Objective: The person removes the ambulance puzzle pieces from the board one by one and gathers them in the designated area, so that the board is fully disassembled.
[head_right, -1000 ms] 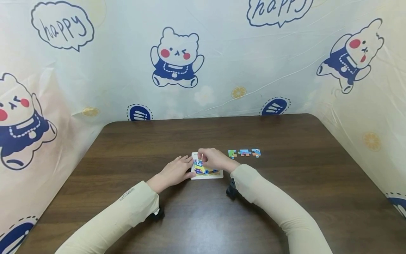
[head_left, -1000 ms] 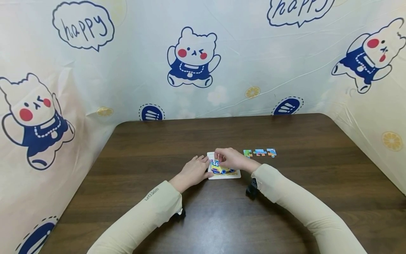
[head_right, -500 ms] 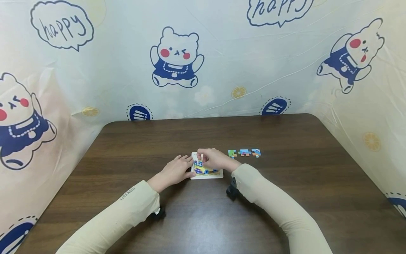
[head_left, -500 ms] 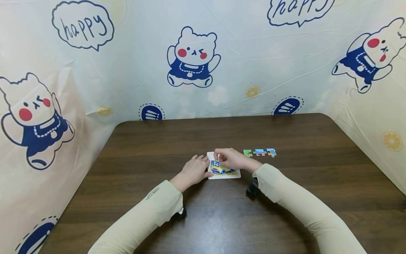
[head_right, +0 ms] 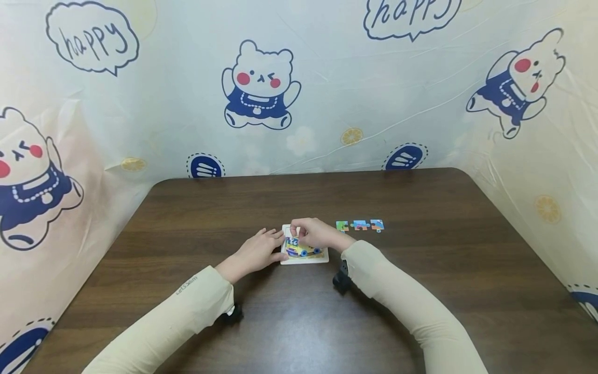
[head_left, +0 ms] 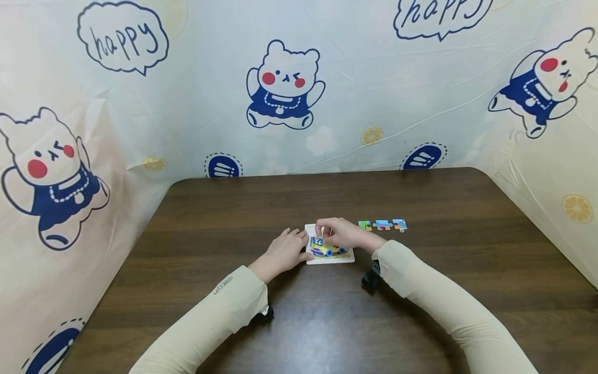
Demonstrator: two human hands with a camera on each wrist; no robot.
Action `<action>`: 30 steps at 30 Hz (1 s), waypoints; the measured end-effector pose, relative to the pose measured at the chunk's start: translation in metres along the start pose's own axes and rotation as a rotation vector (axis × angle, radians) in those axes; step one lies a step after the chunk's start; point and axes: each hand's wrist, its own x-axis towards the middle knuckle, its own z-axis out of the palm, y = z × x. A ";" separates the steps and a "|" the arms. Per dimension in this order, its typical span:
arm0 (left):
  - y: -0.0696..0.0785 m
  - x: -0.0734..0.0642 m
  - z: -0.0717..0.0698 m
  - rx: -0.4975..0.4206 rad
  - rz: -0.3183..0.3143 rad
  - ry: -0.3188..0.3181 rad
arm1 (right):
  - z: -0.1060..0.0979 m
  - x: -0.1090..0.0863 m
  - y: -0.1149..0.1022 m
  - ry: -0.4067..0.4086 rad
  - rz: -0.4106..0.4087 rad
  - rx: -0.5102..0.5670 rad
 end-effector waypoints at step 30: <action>-0.001 0.008 0.015 0.008 -0.004 0.163 | 0.001 -0.002 -0.001 0.003 -0.001 0.064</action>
